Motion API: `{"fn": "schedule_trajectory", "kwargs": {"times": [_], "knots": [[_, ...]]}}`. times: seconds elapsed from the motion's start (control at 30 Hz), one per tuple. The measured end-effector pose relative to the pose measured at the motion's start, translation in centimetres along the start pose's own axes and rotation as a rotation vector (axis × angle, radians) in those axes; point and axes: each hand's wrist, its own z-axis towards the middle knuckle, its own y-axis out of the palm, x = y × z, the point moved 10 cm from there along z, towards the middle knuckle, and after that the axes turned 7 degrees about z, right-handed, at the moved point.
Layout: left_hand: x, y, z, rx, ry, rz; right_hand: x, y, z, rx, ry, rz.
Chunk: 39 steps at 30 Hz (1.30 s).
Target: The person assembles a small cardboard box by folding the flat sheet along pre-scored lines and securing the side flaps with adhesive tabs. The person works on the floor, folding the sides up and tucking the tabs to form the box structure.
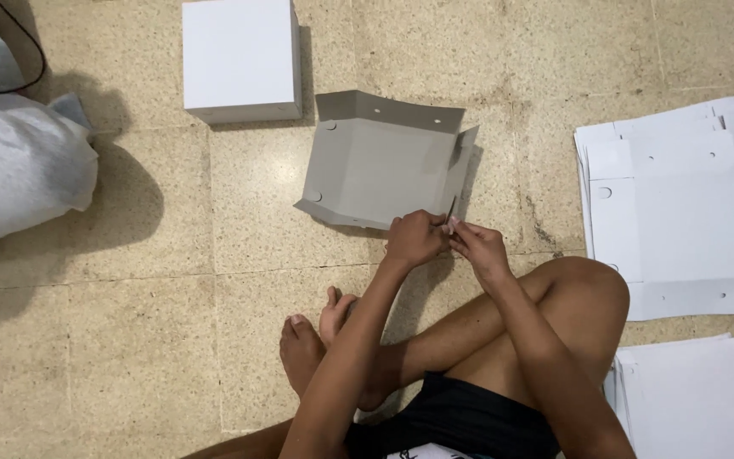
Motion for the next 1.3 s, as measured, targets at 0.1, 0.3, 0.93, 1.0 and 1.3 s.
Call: {"fn": "schedule_trajectory", "kwargs": {"times": [0.1,0.3,0.93,1.0,1.3], "knots": [[-1.7,0.8,1.0,0.056,-0.045,-0.08,-0.9,1.0,-0.8,-0.004,0.027,0.041],[-1.0,-0.3,0.8,0.089,-0.03,-0.103,-0.3,0.4,0.9,-0.022,0.005,-0.012],[-4.5,1.6,3.6,0.218,-0.069,-0.032,8.3,-4.9,6.4,0.026,0.013,0.04],[-3.8,1.3,3.3,0.196,-0.067,0.0,8.2,-4.8,6.3,0.016,0.0,0.044],[-4.9,2.1,4.1,0.24,-0.074,0.004,7.3,-4.0,5.7,0.0,0.027,0.03]]}}
